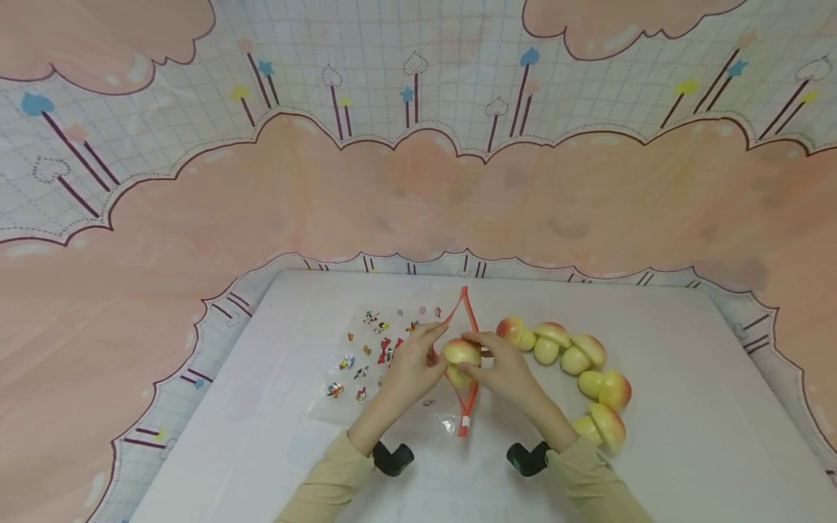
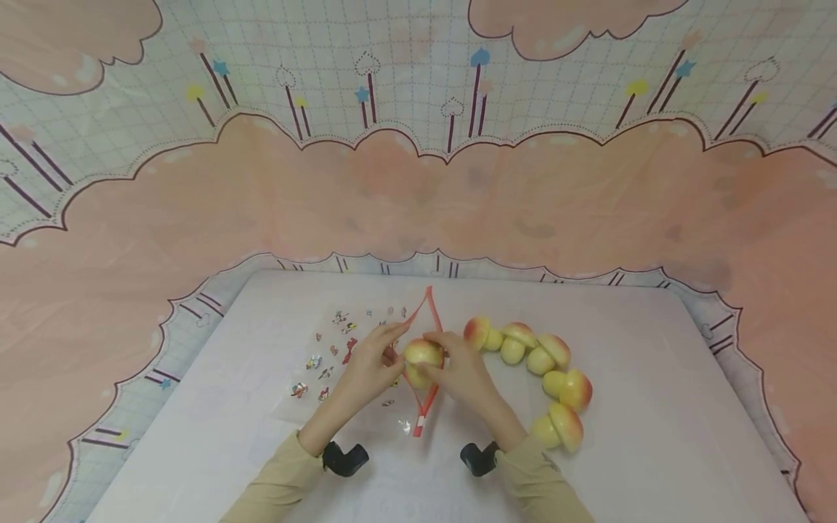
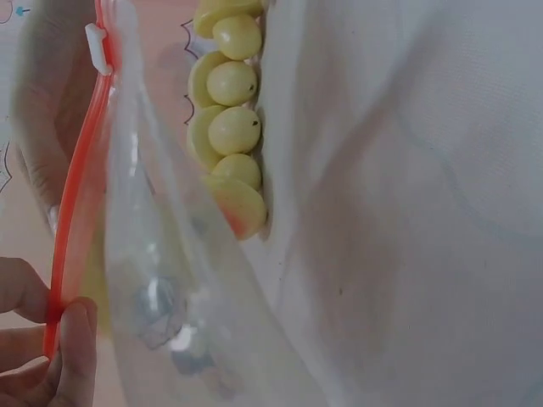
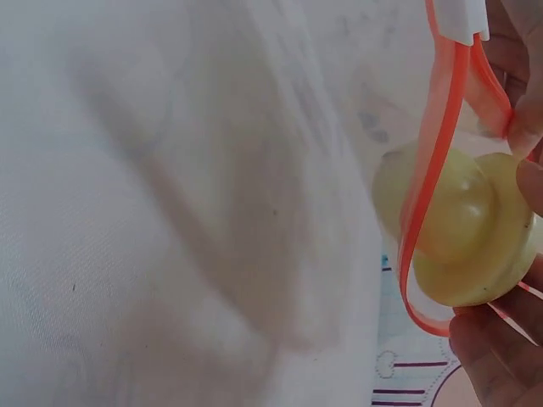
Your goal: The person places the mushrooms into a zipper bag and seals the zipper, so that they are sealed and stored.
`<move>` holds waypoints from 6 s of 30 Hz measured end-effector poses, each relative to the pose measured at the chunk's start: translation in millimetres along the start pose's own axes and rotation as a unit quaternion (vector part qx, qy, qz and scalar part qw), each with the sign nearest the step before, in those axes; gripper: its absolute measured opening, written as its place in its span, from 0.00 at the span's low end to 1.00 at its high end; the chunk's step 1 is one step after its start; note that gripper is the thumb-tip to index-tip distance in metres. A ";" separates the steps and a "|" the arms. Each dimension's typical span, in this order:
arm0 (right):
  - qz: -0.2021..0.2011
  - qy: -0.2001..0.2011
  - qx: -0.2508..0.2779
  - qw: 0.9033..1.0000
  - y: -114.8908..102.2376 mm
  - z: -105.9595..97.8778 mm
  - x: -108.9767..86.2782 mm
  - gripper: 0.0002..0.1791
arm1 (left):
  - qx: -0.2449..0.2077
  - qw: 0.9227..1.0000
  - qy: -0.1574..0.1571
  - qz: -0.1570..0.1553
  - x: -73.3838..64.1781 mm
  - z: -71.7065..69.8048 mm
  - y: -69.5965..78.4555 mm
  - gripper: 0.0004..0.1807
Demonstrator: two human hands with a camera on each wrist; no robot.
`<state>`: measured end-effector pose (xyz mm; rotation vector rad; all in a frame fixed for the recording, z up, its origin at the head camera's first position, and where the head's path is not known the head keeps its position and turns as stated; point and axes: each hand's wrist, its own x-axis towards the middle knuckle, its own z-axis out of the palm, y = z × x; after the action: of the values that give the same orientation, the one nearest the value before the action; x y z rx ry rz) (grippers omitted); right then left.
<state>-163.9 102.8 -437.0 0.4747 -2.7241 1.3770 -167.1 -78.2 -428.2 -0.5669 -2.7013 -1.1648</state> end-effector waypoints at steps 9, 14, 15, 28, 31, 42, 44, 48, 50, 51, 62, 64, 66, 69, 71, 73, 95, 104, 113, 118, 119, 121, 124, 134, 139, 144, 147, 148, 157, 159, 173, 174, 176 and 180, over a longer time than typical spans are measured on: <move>0.032 -0.023 -0.016 0.999 -6.5 0.5 3.0 0.28 | 0.005 1.000 0.010 0.006 -1.4 -1.9 2.0 0.29; 0.028 -0.033 -0.017 0.999 -8.1 1.0 4.5 0.27 | 0.006 1.000 0.015 0.014 -1.9 -3.7 3.5 0.28; 0.026 -0.035 -0.018 0.999 -8.0 1.2 4.8 0.27 | 0.007 1.000 0.015 0.015 -2.0 -4.0 3.7 0.29; -0.011 -0.042 -0.012 0.999 -8.3 3.1 5.6 0.26 | -0.005 1.000 0.024 0.017 -3.0 -8.6 6.9 0.29; -0.003 -0.045 -0.010 0.999 -10.9 2.6 4.9 0.26 | -0.007 0.999 0.030 0.021 -3.0 -9.1 7.1 0.29; 0.002 -0.049 -0.019 0.999 -15.1 0.4 2.4 0.23 | -0.017 0.999 0.036 0.020 -2.9 -12.7 7.3 0.29; 0.004 -0.047 -0.020 0.999 -15.8 -1.0 1.4 0.23 | -0.016 0.999 0.039 0.019 -2.6 -14.2 7.5 0.29; 0.001 -0.040 -0.017 0.999 -17.2 -5.0 -0.6 0.22 | -0.012 0.999 0.045 0.019 -1.8 -17.2 8.5 0.29; -0.003 -0.037 -0.018 0.999 -17.1 -7.1 -1.6 0.22 | -0.012 0.999 0.045 0.018 -1.5 -18.1 8.7 0.29; -0.003 -0.036 -0.020 0.999 -17.0 -8.1 -2.2 0.22 | -0.014 0.999 0.046 0.017 -1.2 -18.7 9.0 0.29; 0.027 -0.032 -0.039 0.998 -14.6 -21.2 -8.8 0.22 | -0.015 0.999 0.050 0.014 1.4 -24.0 6.7 0.28; 0.023 -0.029 -0.042 0.998 -12.9 -23.1 -10.0 0.22 | -0.015 0.998 0.052 0.013 1.9 -25.1 7.4 0.27; 0.021 -0.028 -0.046 0.998 -11.0 -25.3 -11.3 0.23 | -0.013 0.998 0.054 0.013 2.4 -26.0 8.0 0.27; 0.012 -0.023 -0.056 0.998 -8.3 -29.5 -13.7 0.22 | -0.012 0.998 0.056 0.014 3.4 -26.8 9.3 0.27; 0.010 -0.019 -0.059 0.998 -6.5 -32.5 -15.6 0.23 | -0.012 0.998 0.056 0.013 4.0 -27.1 10.5 0.27; 0.007 -0.015 -0.063 0.998 -4.6 -35.6 -17.8 0.23 | -0.015 0.998 0.054 0.012 4.5 -27.1 11.5 0.27; -0.019 0.025 -0.097 0.995 19.4 -71.0 -50.0 0.24 | -0.026 0.999 0.039 -0.002 3.1 -22.6 8.1 0.27; -0.014 0.039 -0.123 0.991 22.3 -80.5 -59.4 0.22 | -0.021 0.999 0.041 -0.003 2.4 -20.4 7.4 0.27; 0.003 0.034 -0.129 0.991 28.2 -91.5 -76.2 0.22 | -0.026 0.999 0.041 -0.004 1.9 -17.4 7.8 0.27; 0.024 0.025 -0.128 0.991 35.8 -96.2 -87.0 0.21 | -0.024 0.999 0.038 -0.007 2.2 -15.8 7.0 0.27; 0.024 0.024 -0.131 0.991 37.5 -96.5 -88.9 0.21 | -0.025 0.999 0.038 -0.007 2.2 -15.5 6.7 0.27; 0.021 0.025 -0.136 0.990 41.5 -96.9 -92.7 0.21 | -0.022 0.999 0.040 -0.007 2.4 -14.9 6.3 0.27; 0.024 0.028 -0.140 0.990 44.9 -98.0 -97.3 0.21 | -0.019 0.999 0.044 -0.004 2.5 -14.0 5.6 0.27; 0.021 0.071 -0.162 0.984 55.6 -99.7 -116.4 0.22 | -0.023 0.999 0.046 -0.003 3.0 -12.2 4.1 0.27; -0.022 0.106 -0.153 0.982 66.6 -98.6 -124.3 0.23 | -0.023 0.999 0.047 -0.001 3.4 -11.8 4.1 0.26; -0.034 0.124 -0.141 0.982 73.8 -98.3 -130.8 0.25 | -0.023 0.999 0.048 0.003 3.5 -11.4 3.7 0.26; -0.014 0.119 -0.140 0.983 76.5 -99.5 -134.4 0.26 | -0.022 0.999 0.050 0.005 3.4 -11.6 3.6 0.26; -0.006 0.115 -0.141 0.983 77.4 -100.1 -135.6 0.26 | -0.021 0.998 0.051 0.006 3.4 -11.8 3.6 0.26; 0.021 0.107 -0.149 0.983 85.5 -103.9 -144.0 0.24 | -0.022 0.998 0.050 0.008 2.6 -11.7 2.4 0.26; 0.004 0.112 -0.148 0.983 88.5 -103.2 -144.9 0.25 | -0.021 0.998 0.051 0.010 2.5 -11.6 1.6 0.26; -0.049 0.103 -0.151 0.982 101.2 -102.4 -144.2 0.31 | -0.024 0.999 0.046 0.004 4.7 -12.6 0.2 0.25; -0.043 0.100 -0.153 0.982 101.3 -103.1 -144.4 0.31 | -0.023 0.999 0.046 0.004 4.8 -12.6 0.2 0.25; -0.030 0.091 -0.159 0.983 101.2 -104.5 -144.6 0.30 | -0.022 0.999 0.046 0.004 4.7 -12.6 0.0 0.25; -0.014 0.075 -0.166 0.983 101.2 -106.9 -143.9 0.30 | -0.023 0.999 0.047 0.006 4.6 -12.4 -0.6 0.25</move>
<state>-66.5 279.5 -477.7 0.3657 -2.7305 0.8821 -171.7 -86.3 -418.7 -0.5207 -2.5946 -1.2202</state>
